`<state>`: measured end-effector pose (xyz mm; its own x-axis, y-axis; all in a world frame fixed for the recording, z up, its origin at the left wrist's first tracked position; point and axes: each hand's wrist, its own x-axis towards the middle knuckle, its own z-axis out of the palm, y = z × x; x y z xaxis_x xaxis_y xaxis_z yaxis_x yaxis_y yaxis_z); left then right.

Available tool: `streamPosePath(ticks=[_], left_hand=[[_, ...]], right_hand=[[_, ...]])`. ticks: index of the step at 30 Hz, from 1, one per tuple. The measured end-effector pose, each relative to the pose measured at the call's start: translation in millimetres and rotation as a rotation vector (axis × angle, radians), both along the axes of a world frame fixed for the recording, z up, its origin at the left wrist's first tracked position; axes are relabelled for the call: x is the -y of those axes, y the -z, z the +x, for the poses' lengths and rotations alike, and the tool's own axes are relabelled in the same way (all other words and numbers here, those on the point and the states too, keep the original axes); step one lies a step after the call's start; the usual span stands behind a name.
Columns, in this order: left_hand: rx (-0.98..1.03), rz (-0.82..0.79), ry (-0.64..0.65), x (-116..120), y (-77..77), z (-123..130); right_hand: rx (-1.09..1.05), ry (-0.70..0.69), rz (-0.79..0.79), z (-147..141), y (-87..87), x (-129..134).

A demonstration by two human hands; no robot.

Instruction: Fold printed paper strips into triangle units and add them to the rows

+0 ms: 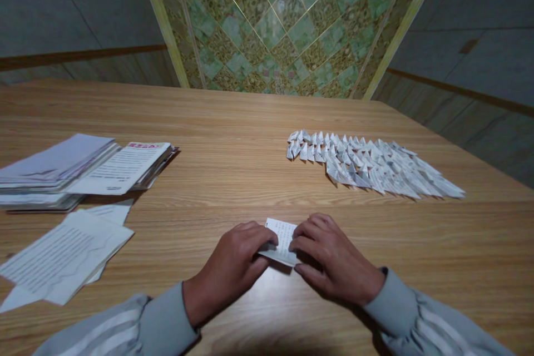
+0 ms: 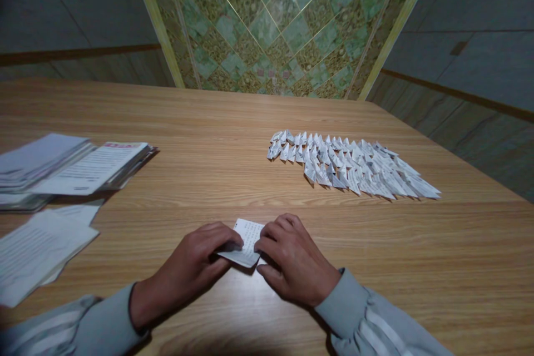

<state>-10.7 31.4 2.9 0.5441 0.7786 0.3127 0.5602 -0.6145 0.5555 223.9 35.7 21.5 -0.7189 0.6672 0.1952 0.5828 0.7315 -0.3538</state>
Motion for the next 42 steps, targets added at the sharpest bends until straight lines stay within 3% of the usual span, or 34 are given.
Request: streamPosePath(ticks=[6,16,30,42], left_hand=[[0.013,-0.044,-0.02,0.0,-2.5,1.8],[-0.021,-0.119,-0.269,-4.4,-0.9,0.3],[-0.14,-0.029,-0.268,-5.3,9.4,2.3],[-0.145,0.022,-0.267,-6.8,9.5,1.4]], right_hand=[[-0.027,0.025,0.018,-2.3,4.5,0.3],[-0.147,0.244,-0.166,-8.5,11.1,-0.9],[-0.129,0.494,-0.079,-21.6,18.3,1.4],[-0.157,0.513,-0.071,-19.7,20.0,-0.3]])
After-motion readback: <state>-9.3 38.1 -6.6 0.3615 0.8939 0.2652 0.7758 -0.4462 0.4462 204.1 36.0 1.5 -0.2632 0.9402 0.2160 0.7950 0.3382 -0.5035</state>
